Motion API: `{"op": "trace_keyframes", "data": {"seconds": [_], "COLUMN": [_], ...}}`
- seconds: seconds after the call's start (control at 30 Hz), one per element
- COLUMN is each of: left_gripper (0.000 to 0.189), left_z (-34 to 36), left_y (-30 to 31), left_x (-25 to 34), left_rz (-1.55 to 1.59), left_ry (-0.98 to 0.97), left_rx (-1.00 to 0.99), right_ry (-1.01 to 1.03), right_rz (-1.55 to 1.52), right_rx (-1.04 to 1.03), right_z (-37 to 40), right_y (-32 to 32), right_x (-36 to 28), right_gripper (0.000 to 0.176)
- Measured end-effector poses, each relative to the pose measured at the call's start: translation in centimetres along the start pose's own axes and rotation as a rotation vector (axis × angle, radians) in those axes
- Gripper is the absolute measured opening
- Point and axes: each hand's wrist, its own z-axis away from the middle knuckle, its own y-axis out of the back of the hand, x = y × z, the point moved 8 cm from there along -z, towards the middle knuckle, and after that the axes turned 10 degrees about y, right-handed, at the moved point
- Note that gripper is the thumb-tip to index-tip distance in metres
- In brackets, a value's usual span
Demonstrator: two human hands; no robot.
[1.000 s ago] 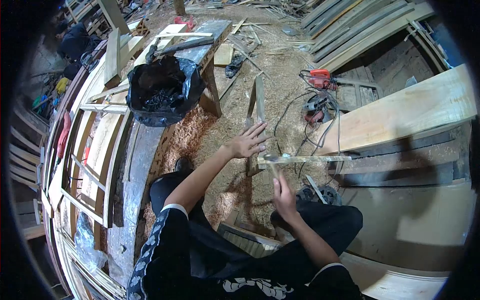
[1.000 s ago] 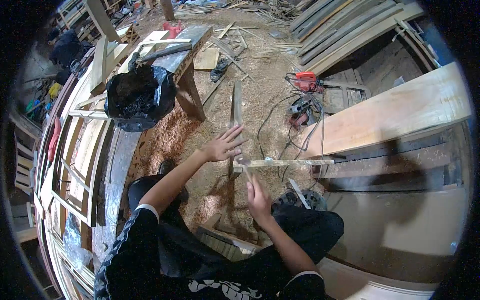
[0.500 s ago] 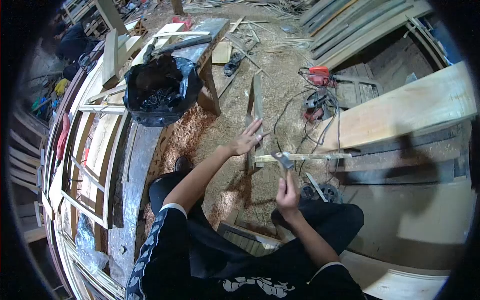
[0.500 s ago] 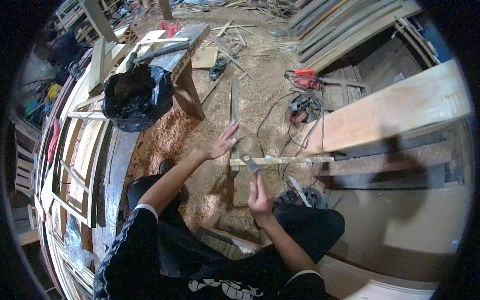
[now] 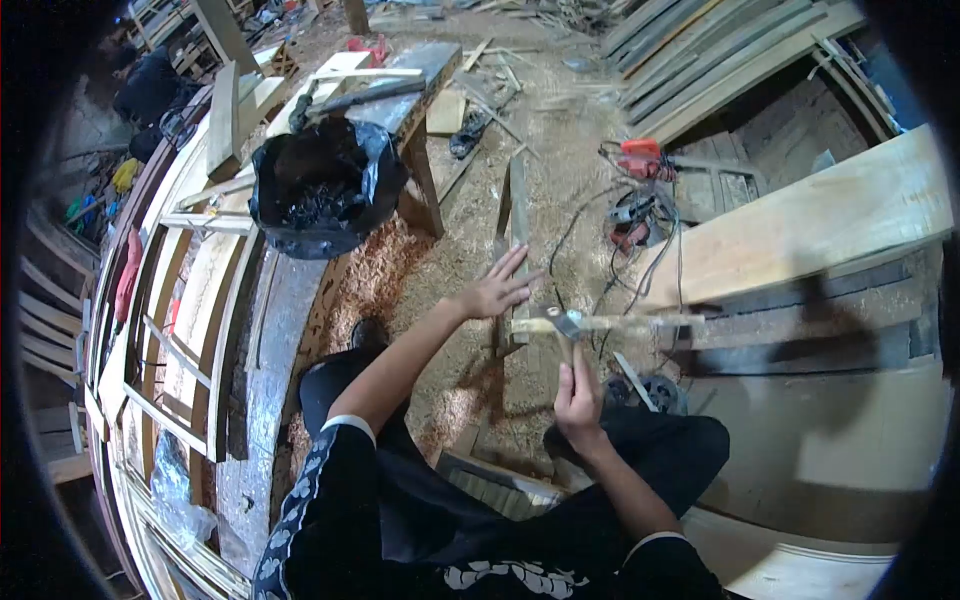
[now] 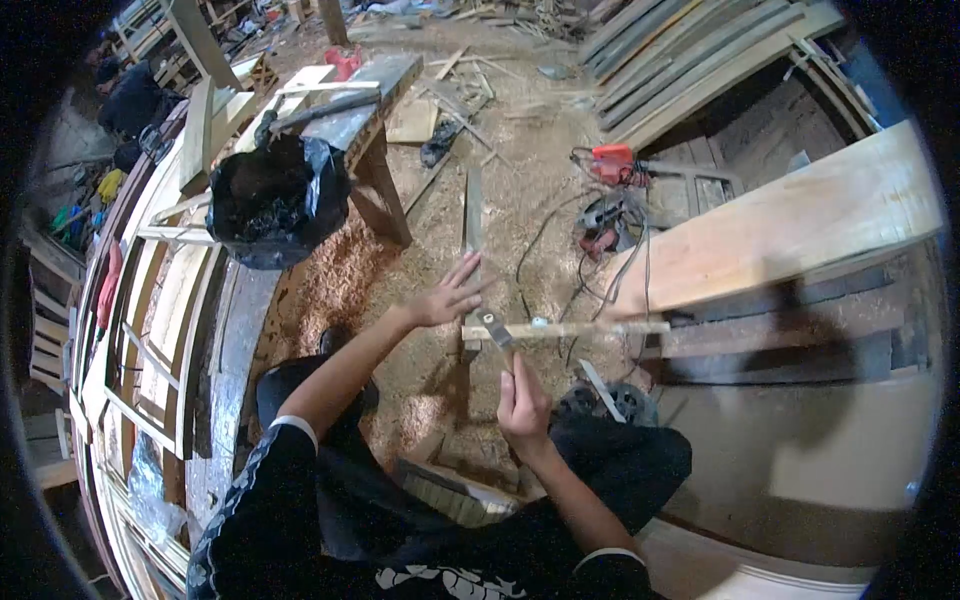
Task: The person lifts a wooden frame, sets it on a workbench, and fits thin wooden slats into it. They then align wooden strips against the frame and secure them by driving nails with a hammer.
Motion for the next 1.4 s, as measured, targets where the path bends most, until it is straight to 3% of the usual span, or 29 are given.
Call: {"op": "trace_keyframes", "data": {"seconds": [0.07,0.1,0.2,0.33,0.4,0.47,0.53,0.6,0.63,0.67,0.73,0.8,0.87,0.93,1.0,1.07,1.13,1.2,1.27,1.3,1.33,1.4], "left_gripper": [0.059,0.058,0.058,0.057,0.057,0.056,0.057,0.057,0.057,0.057,0.057,0.057,0.058,0.058,0.058,0.058,0.058,0.059,0.059,0.059,0.059,0.058], "left_z": [-0.2,-0.4,-0.4,-0.1,0.3,0.3,0.1,0.4,0.3,0.2,0.3,-0.2,0.1,0.0,0.3,0.0,0.2,0.0,0.2,0.5,-0.2,0.2], "left_y": [0.6,0.0,0.2,0.5,0.7,0.7,1.3,0.8,0.5,0.8,0.7,0.8,0.5,0.1,0.4,1.6,0.8,0.1,0.3,0.9,2.0,0.7], "left_x": [0.4,-0.1,0.3,0.7,1.0,0.8,0.3,0.5,0.6,1.1,1.3,0.5,0.9,1.0,1.3,1.0,0.9,1.0,1.0,1.8,1.3,1.1], "left_rz": [0.076,-0.013,-0.041,0.043,0.01,-0.078,-0.063,0.01,-0.032,-0.036,-0.043,-0.079,-0.03,-0.032,-0.083,-0.115,-0.001,0.001,-0.054,-0.095,-0.098,-0.049], "left_ry": [-0.11,-0.015,-0.075,-0.119,-0.144,-0.127,-0.105,-0.118,-0.071,-0.081,-0.125,-0.077,-0.105,-0.096,-0.101,-0.045,-0.089,-0.074,-0.106,-0.053,-0.043,-0.096], "left_rx": [0.121,0.062,0.076,0.096,0.114,0.118,0.138,0.125,0.104,0.105,0.108,0.099,0.134,0.141,0.104,0.096,0.127,0.12,0.102,0.031,0.063,0.112], "right_ry": [-0.02,-0.024,-0.09,-0.169,-0.082,-0.024,-0.092,0.077,0.029,0.03,-0.15,-0.123,0.086,0.077,-0.173,-0.119,0.105,0.055,-0.076,-0.255,-0.221,0.0], "right_rz": [0.047,0.05,-0.002,-0.016,-0.011,0.05,0.03,0.037,0.025,0.032,0.169,0.108,0.033,0.065,0.146,0.131,0.03,0.023,0.133,0.038,0.038,-0.001], "right_rx": [0.027,0.036,-0.124,-0.038,0.016,-0.114,-0.151,0.144,0.024,0.032,-0.407,-0.332,0.119,0.069,-0.388,-0.327,0.128,0.09,-0.322,-0.378,-0.381,0.08], "right_z": [0.9,0.9,0.1,1.4,1.7,1.3,-0.5,0.6,1.2,1.4,1.6,-0.4,-1.5,1.2,2.3,-0.5,-1.2,1.4,2.5,1.3,-0.6,-1.1], "right_y": [0.5,0.7,-0.5,1.2,-0.4,-2.0,-1.2,1.0,-0.1,0.2,-2.5,-1.8,1.9,0.3,-3.5,-1.9,2.0,0.8,-3.3,-2.3,-2.1,1.8], "right_x": [-0.1,-0.1,0.2,0.2,1.4,2.2,0.8,-0.7,0.1,0.3,1.5,0.5,-2.6,-0.1,2.7,1.2,-1.8,0.4,2.7,2.0,1.6,-1.2], "right_gripper": [0.039,0.039,0.039,0.038,0.037,0.037,0.036,0.036,0.036,0.036,0.037,0.038,0.039,0.04,0.04,0.04,0.041,0.04,0.035,0.035,0.035,0.039]}}
